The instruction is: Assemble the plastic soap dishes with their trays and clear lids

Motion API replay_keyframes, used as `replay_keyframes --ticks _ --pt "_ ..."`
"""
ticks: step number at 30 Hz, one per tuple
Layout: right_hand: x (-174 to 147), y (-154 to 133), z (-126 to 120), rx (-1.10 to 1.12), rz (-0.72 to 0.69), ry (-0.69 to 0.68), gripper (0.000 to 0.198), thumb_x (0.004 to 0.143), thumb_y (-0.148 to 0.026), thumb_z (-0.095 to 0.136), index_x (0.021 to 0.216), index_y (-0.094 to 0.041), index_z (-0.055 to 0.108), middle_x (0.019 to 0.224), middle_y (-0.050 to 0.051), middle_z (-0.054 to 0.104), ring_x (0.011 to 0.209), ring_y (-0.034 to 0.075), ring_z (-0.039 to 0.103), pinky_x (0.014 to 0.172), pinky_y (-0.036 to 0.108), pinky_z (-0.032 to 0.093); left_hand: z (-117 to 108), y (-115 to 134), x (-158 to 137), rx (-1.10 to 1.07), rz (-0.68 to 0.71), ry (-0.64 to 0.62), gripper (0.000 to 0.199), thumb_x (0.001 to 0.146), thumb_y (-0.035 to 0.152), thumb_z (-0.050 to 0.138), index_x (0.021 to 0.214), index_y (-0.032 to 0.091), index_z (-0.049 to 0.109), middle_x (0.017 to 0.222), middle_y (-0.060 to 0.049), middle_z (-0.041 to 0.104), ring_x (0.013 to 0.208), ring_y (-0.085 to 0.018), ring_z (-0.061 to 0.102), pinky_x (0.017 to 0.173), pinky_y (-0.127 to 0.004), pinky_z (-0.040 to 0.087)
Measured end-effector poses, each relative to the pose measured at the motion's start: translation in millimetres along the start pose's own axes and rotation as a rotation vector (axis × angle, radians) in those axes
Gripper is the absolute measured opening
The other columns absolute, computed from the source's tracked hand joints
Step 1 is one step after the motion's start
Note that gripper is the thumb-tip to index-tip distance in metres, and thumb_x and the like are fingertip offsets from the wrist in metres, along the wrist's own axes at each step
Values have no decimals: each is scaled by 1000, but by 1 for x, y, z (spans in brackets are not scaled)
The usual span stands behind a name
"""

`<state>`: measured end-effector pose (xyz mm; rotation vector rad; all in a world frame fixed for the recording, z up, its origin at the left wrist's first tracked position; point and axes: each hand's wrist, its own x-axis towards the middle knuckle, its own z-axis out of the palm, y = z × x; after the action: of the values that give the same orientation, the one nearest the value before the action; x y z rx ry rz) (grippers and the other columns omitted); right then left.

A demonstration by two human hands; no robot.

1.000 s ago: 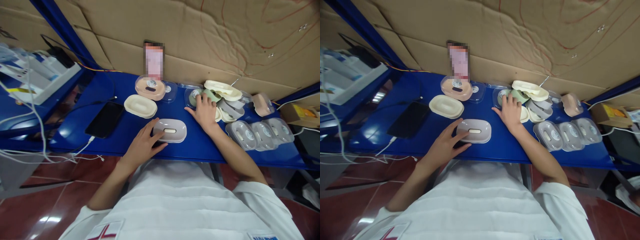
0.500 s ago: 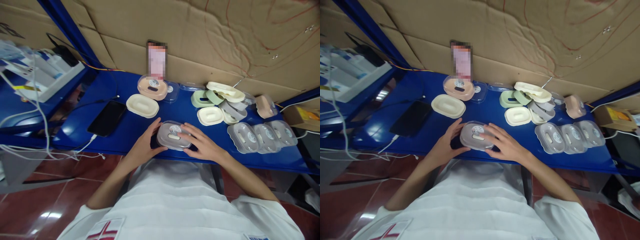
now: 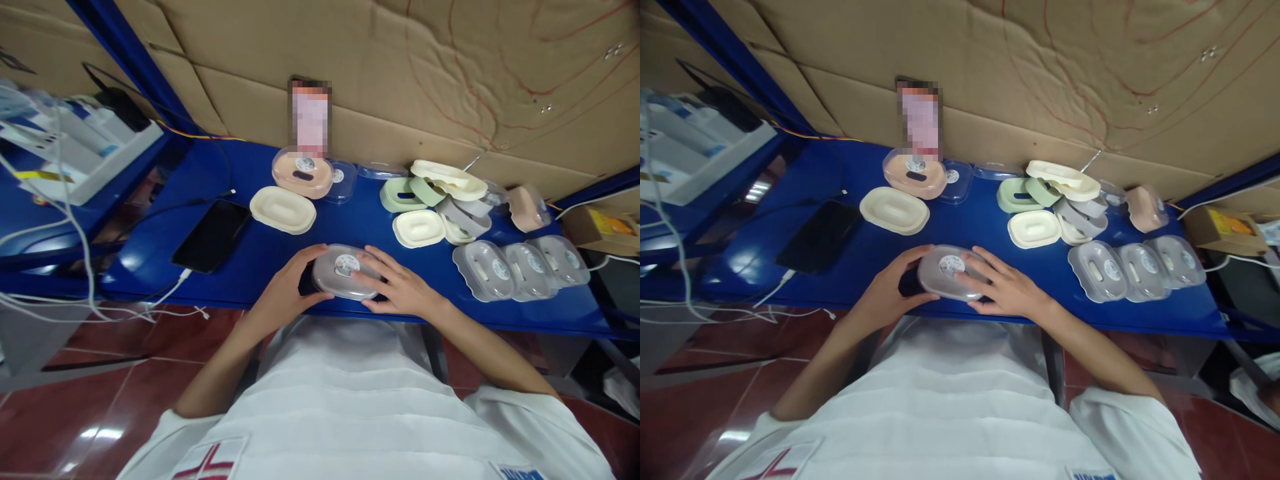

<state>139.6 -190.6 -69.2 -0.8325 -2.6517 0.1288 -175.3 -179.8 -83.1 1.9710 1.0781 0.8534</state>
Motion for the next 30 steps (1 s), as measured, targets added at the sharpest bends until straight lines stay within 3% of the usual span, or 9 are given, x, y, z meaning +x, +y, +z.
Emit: replay_keyframes --ticks 6,12,15,17,20,23,26,30 --pt "2 -3 2 45 31 27 73 103 -41 73 169 -27 44 175 16 44 170 37 27 127 63 48 -1 1 2 43 18 -12 76 93 44 86 158 30 49 163 -13 59 152 -34 58 126 -56 49" --pt "1 -11 4 23 105 23 73 104 -46 73 170 -31 44 175 14 45 162 34 44 129 59 48 0 1 0 40 45 -28 80 95 47 84 162 31 45 166 -14 55 154 -35 55 128 -57 47" --pt "-8 -14 -16 14 90 114 78 104 -44 73 173 -34 38 172 14 48 158 34 50 127 57 51 -3 6 -3 55 88 -29 79 98 48 80 165 33 41 173 -13 46 159 -33 49 129 -54 48" --pt "-23 -8 -43 -71 161 217 84 101 -42 77 174 -37 35 173 13 48 157 35 52 125 59 52 -8 9 -4 126 106 48 70 103 45 74 164 34 43 173 -13 46 159 -32 49 129 -53 48" --pt "-64 28 -99 -338 421 431 84 96 -45 82 170 -42 42 172 13 48 156 37 52 124 61 50 -15 9 -1 323 126 236 61 106 39 69 163 31 46 170 -14 48 159 -34 48 130 -58 46" --pt "-113 93 -155 -628 852 594 76 93 -56 83 158 -24 62 161 27 57 154 38 53 123 54 45 -17 0 5 506 106 338 65 105 40 69 164 29 44 174 -18 43 161 -42 43 129 -69 40" --pt "-153 158 -187 -679 1213 553 72 94 -53 82 151 -11 68 151 37 60 147 40 59 113 54 47 -13 -10 9 568 57 322 65 106 43 67 165 29 44 174 -19 43 160 -46 43 126 -75 39" --pt "-171 209 -195 -697 1334 464 67 90 -40 88 146 -7 71 144 38 62 142 38 61 103 50 50 -7 -14 9 579 46 254 62 107 47 64 163 27 47 173 -21 44 158 -47 47 123 -72 44"
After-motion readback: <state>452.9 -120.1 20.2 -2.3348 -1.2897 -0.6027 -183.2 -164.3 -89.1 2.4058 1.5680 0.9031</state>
